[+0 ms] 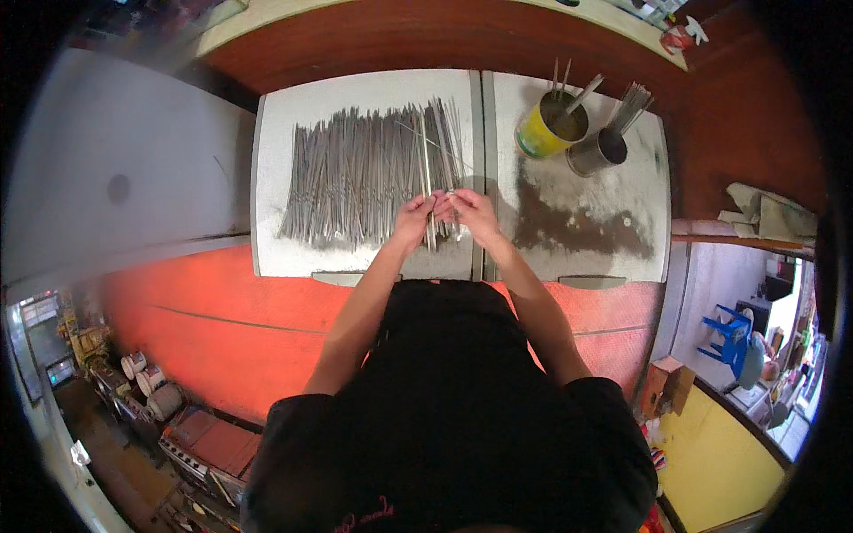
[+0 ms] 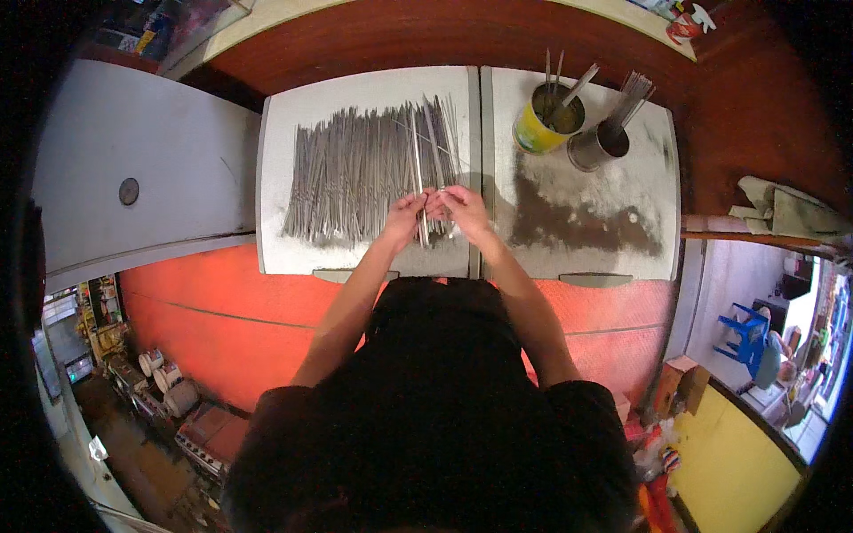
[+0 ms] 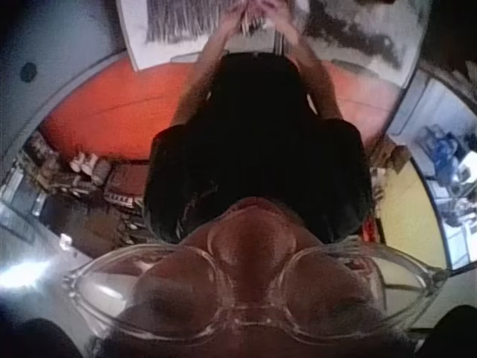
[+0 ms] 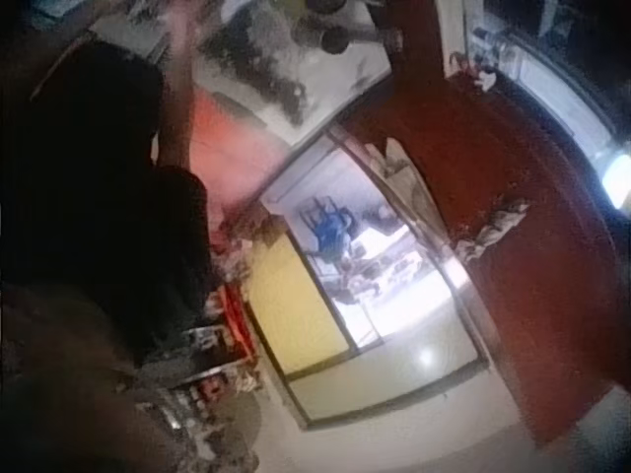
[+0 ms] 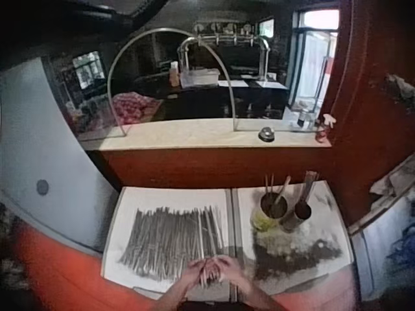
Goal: The person repeatedly picks up, aligns, and separates thin metal rods on a white countertop. They move rods between hands and into a nearby metal container, continuing the sorting process throughout the clip.
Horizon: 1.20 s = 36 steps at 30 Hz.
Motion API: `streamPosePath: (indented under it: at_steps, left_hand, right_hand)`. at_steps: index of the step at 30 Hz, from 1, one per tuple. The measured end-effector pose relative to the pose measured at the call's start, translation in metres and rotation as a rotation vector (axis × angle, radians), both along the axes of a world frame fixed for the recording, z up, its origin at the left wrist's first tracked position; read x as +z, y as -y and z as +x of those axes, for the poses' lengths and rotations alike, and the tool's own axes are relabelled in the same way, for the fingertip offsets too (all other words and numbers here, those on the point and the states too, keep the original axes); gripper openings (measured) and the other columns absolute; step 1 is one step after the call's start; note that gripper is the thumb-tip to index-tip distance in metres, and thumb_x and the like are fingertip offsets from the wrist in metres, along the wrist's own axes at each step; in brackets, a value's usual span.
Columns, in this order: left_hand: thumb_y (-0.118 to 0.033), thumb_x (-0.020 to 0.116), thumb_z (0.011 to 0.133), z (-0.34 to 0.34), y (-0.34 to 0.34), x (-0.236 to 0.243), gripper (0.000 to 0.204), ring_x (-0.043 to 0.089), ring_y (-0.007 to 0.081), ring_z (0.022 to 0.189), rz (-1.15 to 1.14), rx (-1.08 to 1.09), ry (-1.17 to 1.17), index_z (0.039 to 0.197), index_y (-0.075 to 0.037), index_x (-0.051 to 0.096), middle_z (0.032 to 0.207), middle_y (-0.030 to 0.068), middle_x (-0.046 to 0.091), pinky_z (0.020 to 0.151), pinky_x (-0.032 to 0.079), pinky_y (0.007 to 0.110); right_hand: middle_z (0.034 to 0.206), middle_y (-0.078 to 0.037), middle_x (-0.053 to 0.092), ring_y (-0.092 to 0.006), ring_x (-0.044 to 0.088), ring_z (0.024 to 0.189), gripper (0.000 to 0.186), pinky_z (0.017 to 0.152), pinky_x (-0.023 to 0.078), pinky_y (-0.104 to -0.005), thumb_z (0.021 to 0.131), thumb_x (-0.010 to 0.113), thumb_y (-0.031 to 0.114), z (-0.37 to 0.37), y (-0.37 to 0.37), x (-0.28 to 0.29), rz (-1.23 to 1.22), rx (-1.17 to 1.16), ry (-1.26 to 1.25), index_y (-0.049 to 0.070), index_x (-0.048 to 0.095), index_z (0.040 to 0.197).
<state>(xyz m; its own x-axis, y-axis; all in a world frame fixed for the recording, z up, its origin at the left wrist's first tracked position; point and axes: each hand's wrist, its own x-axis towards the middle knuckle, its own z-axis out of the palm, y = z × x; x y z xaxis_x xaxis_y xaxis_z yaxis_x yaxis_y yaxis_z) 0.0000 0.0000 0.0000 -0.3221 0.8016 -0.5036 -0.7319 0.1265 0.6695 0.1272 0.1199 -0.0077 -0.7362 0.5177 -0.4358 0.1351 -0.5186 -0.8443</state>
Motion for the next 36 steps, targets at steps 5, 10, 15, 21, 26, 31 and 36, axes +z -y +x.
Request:
streamPosePath:
  at_steps: [5, 10, 15, 21, 26, 31, 36]
  left_hand:
    - [-0.019, 0.051, 0.105, -0.008, 0.006, 0.018, 0.031, 0.068, 0.0219, 0.095, 0.035, -0.078, 0.088, 0.127, 0.002, 0.057, 0.119, 0.0142, 0.067, 0.082, 0.057, 0.035]
    - [-0.022, 0.047, 0.106, -0.015, 0.024, -0.003, 0.025, 0.059, 0.0179, 0.066, -0.046, 0.178, -0.005, 0.112, -0.002, 0.06, 0.085, 0.0056, 0.063, 0.058, 0.053, 0.033]
    - [-0.025, 0.05, 0.106, -0.033, 0.055, 0.02, 0.017, 0.049, 0.0105, 0.061, -0.045, 0.084, 0.01, 0.105, -0.011, 0.059, 0.074, -0.0014, 0.051, 0.051, 0.041, 0.027]
    - [-0.031, 0.048, 0.106, -0.032, 0.08, 0.044, 0.021, 0.038, 0.0066, 0.052, -0.245, 0.047, -0.131, 0.102, -0.013, 0.056, 0.065, -0.0055, 0.041, 0.045, 0.03, 0.023]
    - [-0.036, 0.046, 0.106, -0.036, 0.102, 0.04, 0.026, 0.037, 0.0066, 0.05, -0.295, 0.059, -0.135, 0.096, -0.013, 0.054, 0.064, -0.0053, 0.041, 0.043, 0.027, 0.024]
    - [-0.036, 0.046, 0.106, -0.034, 0.1, 0.038, 0.028, 0.038, 0.0075, 0.05, -0.293, 0.074, -0.098, 0.088, -0.014, 0.049, 0.064, -0.0047, 0.041, 0.043, 0.028, 0.025]
    - [-0.04, 0.042, 0.106, -0.035, 0.097, 0.031, 0.036, 0.038, 0.0112, 0.05, -0.239, 0.02, -0.153, 0.081, -0.015, 0.043, 0.063, -0.0016, 0.04, 0.042, 0.029, 0.028]
  right_hand:
    - [0.081, -0.011, 0.069, -0.0166, 0.068, 0.069, 0.012, 0.059, 0.057, -0.0308, 0.098, 0.056, 0.004, -0.006, 0.05, 0.019, 0.244, 0.001, 0.068, -0.006, 0.062, 0.099]
    - [0.083, -0.008, 0.072, -0.0234, 0.07, 0.07, 0.026, 0.069, 0.056, -0.0382, 0.095, 0.062, 0.034, -0.011, -0.008, 0.035, 0.612, 0.607, 0.375, 0.011, 0.073, 0.096]
    - [0.111, -0.018, 0.068, -0.0341, 0.065, 0.102, 0.027, 0.088, 0.053, -0.0437, 0.089, 0.066, 0.02, -0.044, -0.072, -0.024, 1.244, 0.129, 0.643, 0.006, 0.067, 0.112]
    - [0.115, -0.021, 0.064, -0.0406, 0.061, 0.108, 0.023, 0.091, 0.052, -0.0471, 0.09, 0.058, 0.01, -0.06, -0.078, -0.091, 1.48, 0.275, 0.851, 0.002, 0.062, 0.112]
    - [0.106, -0.02, 0.066, -0.0372, 0.064, 0.101, 0.021, 0.086, 0.054, -0.0441, 0.082, 0.055, -0.001, -0.068, -0.035, -0.051, 1.172, 0.136, 0.712, 0.002, 0.065, 0.1]
    - [0.088, -0.019, 0.069, -0.0361, 0.069, 0.08, 0.009, 0.074, 0.054, -0.0438, 0.085, 0.064, 0.008, -0.083, 0.053, -0.032, 1.071, 0.139, 0.399, 0.007, 0.07, 0.092]
    - [0.086, -0.019, 0.07, -0.0368, 0.068, 0.081, 0.012, 0.074, 0.055, -0.0433, 0.085, 0.068, 0.014, -0.071, 0.027, -0.033, 0.838, 0.054, 0.419, 0.007, 0.072, 0.094]
